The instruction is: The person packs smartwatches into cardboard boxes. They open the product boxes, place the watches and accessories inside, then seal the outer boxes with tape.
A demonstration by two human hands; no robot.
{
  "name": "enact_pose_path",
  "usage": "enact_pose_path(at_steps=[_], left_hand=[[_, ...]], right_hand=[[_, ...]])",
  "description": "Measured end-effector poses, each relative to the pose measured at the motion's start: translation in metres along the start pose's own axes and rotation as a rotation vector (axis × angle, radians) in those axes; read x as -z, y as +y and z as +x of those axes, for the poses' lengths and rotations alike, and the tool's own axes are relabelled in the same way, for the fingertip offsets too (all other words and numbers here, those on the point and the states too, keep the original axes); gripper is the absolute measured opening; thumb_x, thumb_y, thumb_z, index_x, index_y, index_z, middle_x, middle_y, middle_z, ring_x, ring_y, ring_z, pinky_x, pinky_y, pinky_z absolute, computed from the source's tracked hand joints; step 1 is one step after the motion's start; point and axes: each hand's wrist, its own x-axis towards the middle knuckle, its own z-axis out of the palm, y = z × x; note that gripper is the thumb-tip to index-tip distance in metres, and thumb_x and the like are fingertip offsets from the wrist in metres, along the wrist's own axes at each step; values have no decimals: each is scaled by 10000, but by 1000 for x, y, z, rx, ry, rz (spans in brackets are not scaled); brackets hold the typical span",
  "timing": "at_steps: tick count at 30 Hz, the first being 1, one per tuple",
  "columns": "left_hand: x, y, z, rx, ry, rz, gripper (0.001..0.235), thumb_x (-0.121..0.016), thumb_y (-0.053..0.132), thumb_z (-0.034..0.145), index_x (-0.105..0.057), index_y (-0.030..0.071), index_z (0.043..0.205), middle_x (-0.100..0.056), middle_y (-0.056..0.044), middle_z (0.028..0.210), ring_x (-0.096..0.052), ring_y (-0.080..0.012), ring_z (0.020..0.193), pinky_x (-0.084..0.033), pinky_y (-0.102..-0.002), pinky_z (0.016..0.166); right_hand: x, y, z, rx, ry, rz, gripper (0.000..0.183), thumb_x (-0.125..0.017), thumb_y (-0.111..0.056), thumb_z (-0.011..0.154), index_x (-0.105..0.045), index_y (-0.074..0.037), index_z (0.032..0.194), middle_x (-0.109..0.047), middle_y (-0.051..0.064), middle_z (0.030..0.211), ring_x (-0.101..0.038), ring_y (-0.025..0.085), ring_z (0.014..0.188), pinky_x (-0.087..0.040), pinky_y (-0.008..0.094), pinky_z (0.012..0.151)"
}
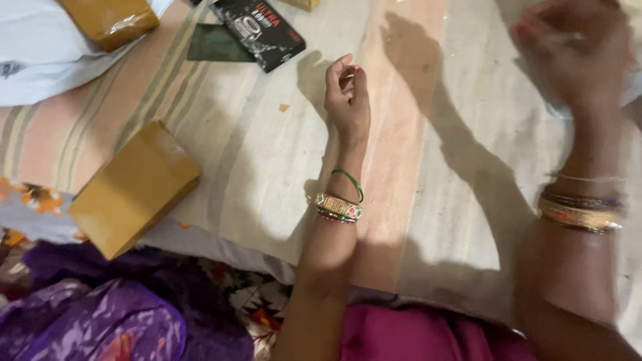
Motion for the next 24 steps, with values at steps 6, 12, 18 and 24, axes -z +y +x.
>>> enact_pose_path(at_steps=[6,12,18,24], left_hand=[[17,53,-6,-207,73,303,398,-667,18,994,-557,50,1376,-675,-68,1190,-661,-150,1038,-534,-287,906],[113,142,12,-484,-89,1187,863,-809,189,790,-359,82,1517,-493,-114,1452,-462,-292,1364,-351,-428,1126],[239,250,30,-17,-342,1706,1431,-951,377,522,-63,-12,1574,-174,-269,1604,-101,-448,1478,-56,-525,1195],[277,288,38,317,-403,1785,1544,-971,319,396,-101,15,1636,-316,-258,1617,-211,-393,1541,-101,-526,1248]], right_hand=[[-82,36,-39,-126,-596,-351,310,-836,-289,921,-785,-58,1122,-764,150,1053,-721,262,904,-572,394,809],[-65,63,-32,-96,-514,-394,367,-834,-298,999,-746,7,1185,-748,194,1039,-731,282,962,-590,399,860],[-64,64,-32,-130,-521,-261,361,-820,-259,949,-737,10,1175,-750,188,1071,-737,275,951,-581,378,871],[-70,54,-28,-176,-566,-340,380,-838,-279,925,-750,-1,1167,-749,207,1061,-731,316,923,-583,415,837]])
